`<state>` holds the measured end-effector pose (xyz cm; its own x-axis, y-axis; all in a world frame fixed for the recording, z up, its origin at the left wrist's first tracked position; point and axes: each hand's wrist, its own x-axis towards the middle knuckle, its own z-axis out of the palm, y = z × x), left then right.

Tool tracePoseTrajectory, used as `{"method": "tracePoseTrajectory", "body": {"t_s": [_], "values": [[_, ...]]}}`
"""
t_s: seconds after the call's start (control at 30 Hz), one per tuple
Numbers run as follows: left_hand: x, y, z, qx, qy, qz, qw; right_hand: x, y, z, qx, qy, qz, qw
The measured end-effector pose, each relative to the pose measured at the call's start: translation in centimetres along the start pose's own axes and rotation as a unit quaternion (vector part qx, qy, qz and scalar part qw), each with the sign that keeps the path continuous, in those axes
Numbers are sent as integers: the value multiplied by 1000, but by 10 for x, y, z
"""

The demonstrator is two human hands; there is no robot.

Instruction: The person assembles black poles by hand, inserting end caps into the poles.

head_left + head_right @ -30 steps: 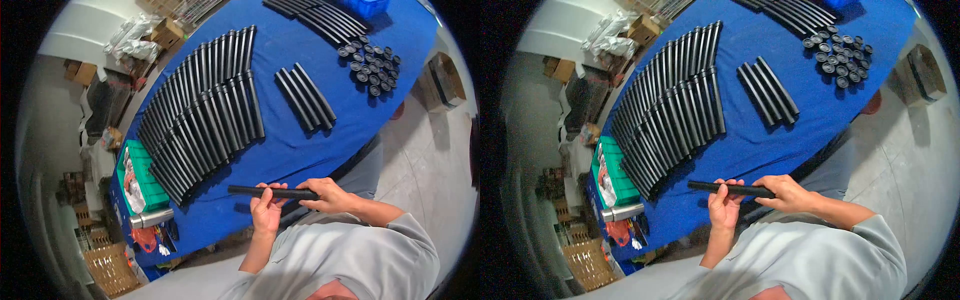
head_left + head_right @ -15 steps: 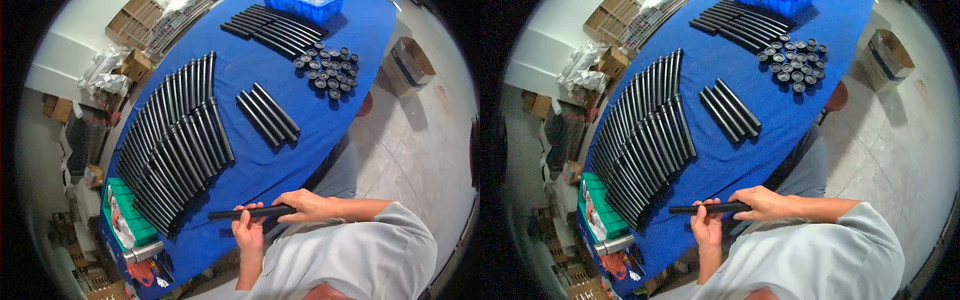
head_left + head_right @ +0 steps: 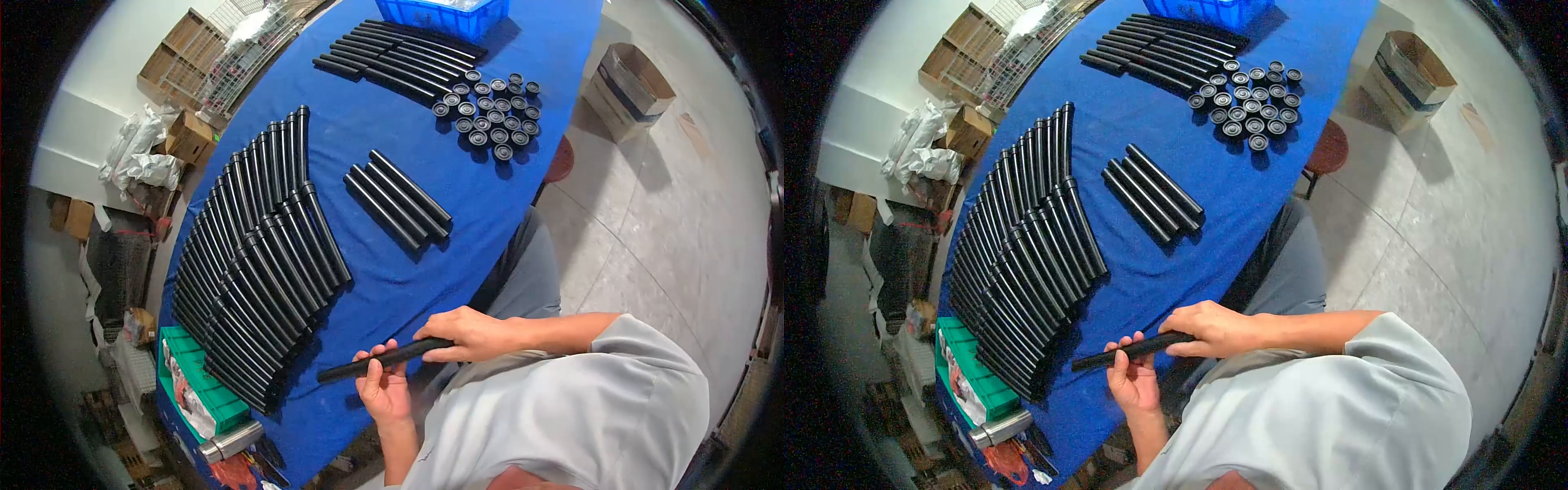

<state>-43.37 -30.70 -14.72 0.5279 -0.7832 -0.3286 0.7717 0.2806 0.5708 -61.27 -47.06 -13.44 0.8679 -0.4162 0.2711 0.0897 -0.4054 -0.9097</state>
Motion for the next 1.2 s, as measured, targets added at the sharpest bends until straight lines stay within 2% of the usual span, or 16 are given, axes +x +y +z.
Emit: {"method": "tracePoseTrajectory", "body": {"t_s": [0.23, 0.33, 0.43, 0.5, 0.57, 0.7, 0.8, 0.83, 0.87, 0.9, 0.93, 0.97, 1.03, 1.07, 1.1, 1.2], "values": [[0, -6, 6, 2, 18, 28, 999, 2, -1, 0, 16, -15, 37, 999], [0, -4, 17, -4, 36, 6, 999, 2, 7, 12, -75, 67, -73, 992], [3, 0, 7, 18, 1, 1, 1000, 2, 3, 9, -72, 57, -73, 993], [4, 0, 3, 34, -21, 7, 999, 8, -11, -9, 59, -40, 120, 990], [1, 0, 8, 37, -20, 18, 999, 14, -23, -16, 185, -94, 271, 940], [0, 2, 16, 22, 3, 13, 1000, 0, 4, 11, 12, 22, 7, 1000], [0, 4, 16, 20, 13, 7, 1000, -4, 6, 15, -155, 30, -86, 984], [1, 4, 6, 27, 1, 6, 1000, -3, 5, 14, -141, 37, -84, 986], [1, 4, 0, 35, -12, 5, 999, -3, 3, 10, -20, -28, 41, 999], [1, 3, 1, 40, -17, 10, 999, 4, -9, -4, 102, -92, 166, 976], [0, 2, 2, 46, -22, 14, 999, 9, -15, -13, 222, -152, 285, 920], [0, 0, 4, 50, -27, 19, 998, 10, -13, -14, 219, -155, 295, 917], [-1, 0, 19, 41, 4, 18, 999, 2, 5, 7, 16, -22, 49, 998], [-2, 0, 24, 37, 20, 18, 999, -4, 14, 16, -88, 46, -78, 992], [-1, 1, 18, 34, 20, 15, 999, -3, 10, 15, -137, 33, -86, 986], [3, 4, 1, 28, 9, 10, 1000, -1, 0, 7, 3, 8, 2, 1000]]}}
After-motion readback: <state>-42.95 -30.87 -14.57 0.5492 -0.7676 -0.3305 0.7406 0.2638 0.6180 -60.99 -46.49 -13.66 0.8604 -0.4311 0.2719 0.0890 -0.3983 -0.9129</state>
